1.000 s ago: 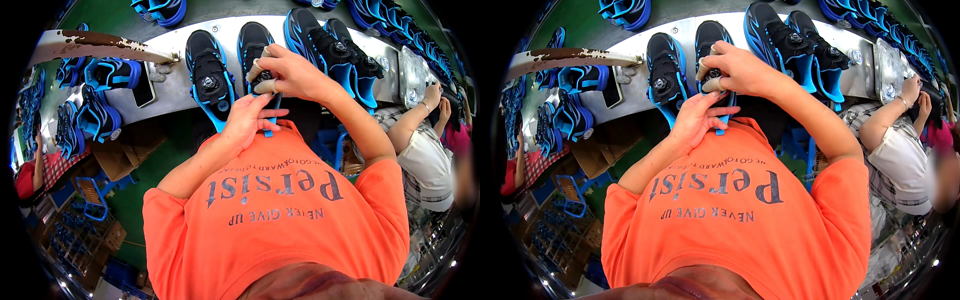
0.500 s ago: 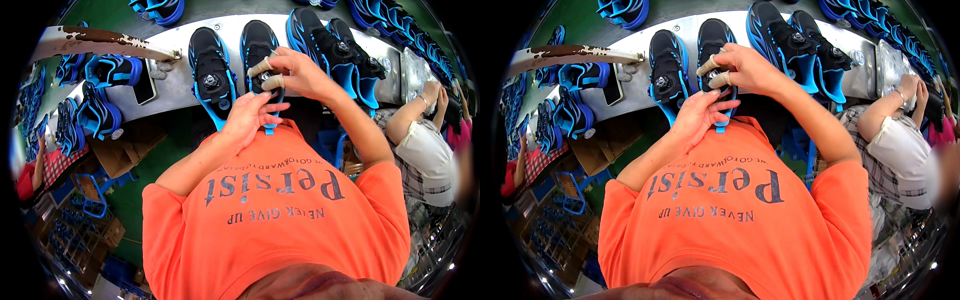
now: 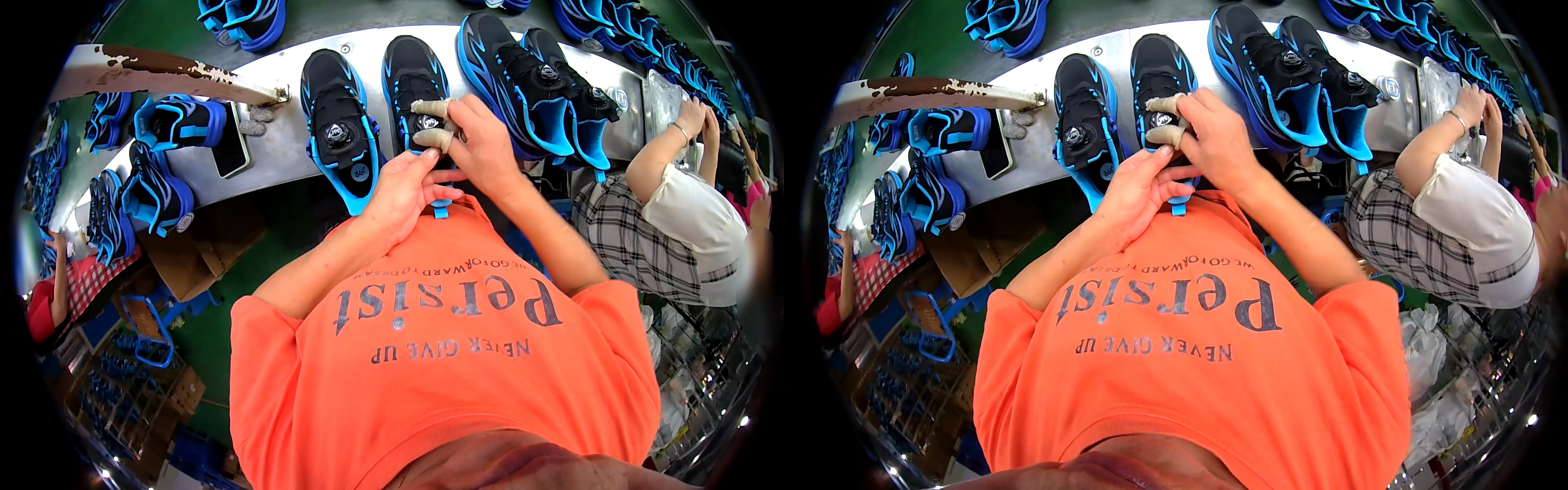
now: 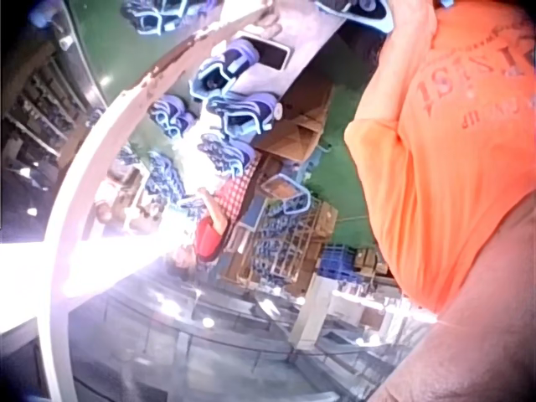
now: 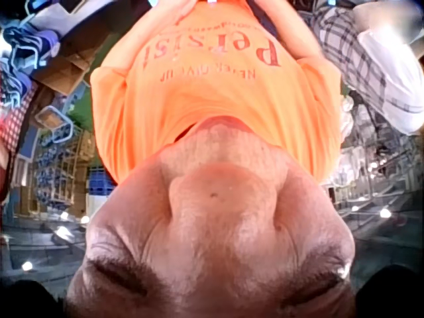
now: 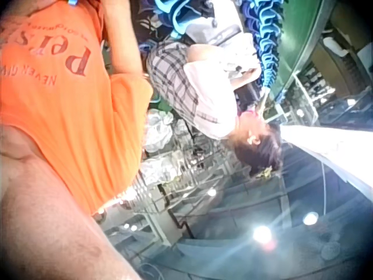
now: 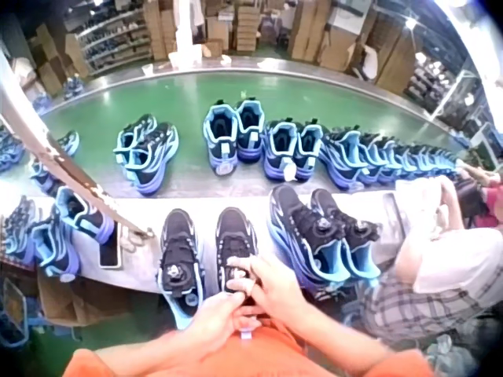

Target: The person picks up shoes from a conveyor line, inserts padding or lining components by hand, and tests the rotating lacing mechanism on the front of each shoe.

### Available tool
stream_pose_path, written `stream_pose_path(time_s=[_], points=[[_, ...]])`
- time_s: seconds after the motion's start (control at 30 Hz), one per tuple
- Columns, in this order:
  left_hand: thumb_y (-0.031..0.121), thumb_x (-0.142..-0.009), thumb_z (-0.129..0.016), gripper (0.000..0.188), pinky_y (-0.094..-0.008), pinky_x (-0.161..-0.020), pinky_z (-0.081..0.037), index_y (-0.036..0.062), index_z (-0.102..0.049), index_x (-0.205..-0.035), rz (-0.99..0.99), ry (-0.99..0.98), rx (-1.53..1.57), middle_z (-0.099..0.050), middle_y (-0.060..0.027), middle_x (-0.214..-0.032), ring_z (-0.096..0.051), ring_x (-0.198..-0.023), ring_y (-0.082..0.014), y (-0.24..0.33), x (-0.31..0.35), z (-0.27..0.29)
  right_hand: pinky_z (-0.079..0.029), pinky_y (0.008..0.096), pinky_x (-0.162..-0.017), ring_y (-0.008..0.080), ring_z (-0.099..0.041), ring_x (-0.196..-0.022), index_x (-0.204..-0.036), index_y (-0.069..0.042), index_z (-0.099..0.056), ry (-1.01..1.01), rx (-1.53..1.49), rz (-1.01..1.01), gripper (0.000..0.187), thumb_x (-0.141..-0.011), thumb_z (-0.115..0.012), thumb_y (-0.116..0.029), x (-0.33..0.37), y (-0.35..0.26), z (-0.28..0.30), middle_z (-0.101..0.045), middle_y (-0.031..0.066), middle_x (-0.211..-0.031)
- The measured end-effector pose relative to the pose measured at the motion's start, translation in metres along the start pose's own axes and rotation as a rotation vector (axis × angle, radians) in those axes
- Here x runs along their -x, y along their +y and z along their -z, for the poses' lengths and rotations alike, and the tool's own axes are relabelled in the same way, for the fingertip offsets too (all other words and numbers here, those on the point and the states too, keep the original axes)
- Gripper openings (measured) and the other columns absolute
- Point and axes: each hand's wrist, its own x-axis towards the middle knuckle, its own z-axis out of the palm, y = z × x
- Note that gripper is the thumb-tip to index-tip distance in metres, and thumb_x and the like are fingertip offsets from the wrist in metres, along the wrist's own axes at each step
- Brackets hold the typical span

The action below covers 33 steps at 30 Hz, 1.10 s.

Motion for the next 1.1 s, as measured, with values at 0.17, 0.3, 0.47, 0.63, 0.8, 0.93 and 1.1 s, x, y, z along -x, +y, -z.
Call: stream_pose_path(time_s=[0.17, 0.3, 0.47, 0.63, 0.8, 0.93, 1.1], points=[[0.020, -0.094, -0.062, 0.027, -0.0262, -0.067, -0.052, -0.0005, -0.063, -0.112, 0.130, -0.162, -0.841, -0.064, -0.0148, -0.110, -0.064, -0.079, -0.0145, 0.065, 0.054, -0.003, -0.043, 0.0256, -0.065, 0.0117, -0.047, -0.067, -0.108, -0.015, -0.074, -0.169, -0.033, -0.020, 0.032, -0.076, -0.078, -0.019, -0.018, 0.008, 0.017, -0.049, 0.0014, -0.078], [0.016, -0.080, -0.074, 0.030, -0.0312, -0.073, -0.048, 0.0029, -0.067, -0.106, -0.999, 0.478, -1.493, -0.059, -0.0088, -0.097, -0.059, -0.086, -0.0198, 0.083, 0.043, 0.031, -0.048, 0.0296, -0.080, 0.0179, -0.060, -0.087, -0.123, -0.017, -0.067, -0.214, 0.039, -0.020, 0.037, -0.086, -0.071, -0.022, -0.058, 0.000, 0.011, -0.056, 0.0066, -0.100], [0.011, -0.080, -0.072, 0.033, -0.0242, -0.066, -0.041, 0.0070, -0.068, -0.112, -0.662, -0.011, -1.261, -0.055, -0.0022, -0.095, -0.046, -0.075, -0.0115, 0.092, 0.035, 0.061, -0.043, 0.0418, -0.099, 0.0360, -0.052, -0.116, -0.137, -0.019, -0.052, -0.482, 0.145, 0.157, 0.054, -0.089, -0.063, -0.041, -0.124, 0.018, -0.051, -0.053, 0.0197, -0.123], [0.007, -0.079, -0.072, 0.047, -0.0222, -0.068, -0.040, 0.0063, -0.060, -0.125, -0.756, 0.201, -1.382, -0.056, -0.0010, -0.099, -0.045, -0.076, -0.0093, 0.095, 0.033, 0.052, -0.041, 0.0441, -0.102, 0.0426, -0.048, -0.121, -0.147, -0.029, -0.039, -0.564, 0.240, 0.122, 0.066, -0.088, -0.062, -0.048, -0.151, 0.028, -0.110, -0.046, 0.0243, -0.133], [0.007, -0.078, -0.073, 0.046, -0.0220, -0.069, -0.040, 0.0058, -0.060, -0.123, -0.680, 0.114, -1.308, -0.056, -0.0006, -0.099, -0.044, -0.077, -0.0090, 0.101, 0.037, 0.050, -0.043, 0.0444, -0.102, 0.0436, -0.048, -0.123, -0.148, -0.032, -0.038, -0.619, 0.273, 0.103, 0.070, -0.085, -0.064, -0.051, -0.157, 0.024, -0.111, -0.045, 0.0257, -0.132], [0.009, -0.080, -0.070, 0.046, -0.0223, -0.073, -0.040, 0.0061, -0.058, -0.124, -0.617, 0.121, -1.279, -0.060, -0.0027, -0.111, -0.047, -0.082, -0.0102, 0.103, 0.027, 0.059, -0.044, 0.0443, -0.099, 0.0430, -0.050, -0.118, -0.147, -0.033, -0.039, -0.568, 0.263, 0.131, 0.071, -0.084, -0.066, -0.050, -0.157, 0.032, -0.118, -0.048, 0.0242, -0.126], [0.013, -0.078, -0.074, 0.046, -0.0268, -0.080, -0.041, 0.0060, -0.059, -0.121, -0.832, 0.154, -1.457, -0.063, -0.0016, -0.104, -0.052, -0.096, -0.0140, 0.099, 0.032, 0.054, -0.046, 0.0428, -0.096, 0.0414, -0.053, -0.114, -0.146, -0.030, -0.043, -0.551, 0.241, 0.146, 0.070, -0.084, -0.066, -0.050, -0.154, 0.038, -0.119, -0.050, 0.0234, -0.123]])
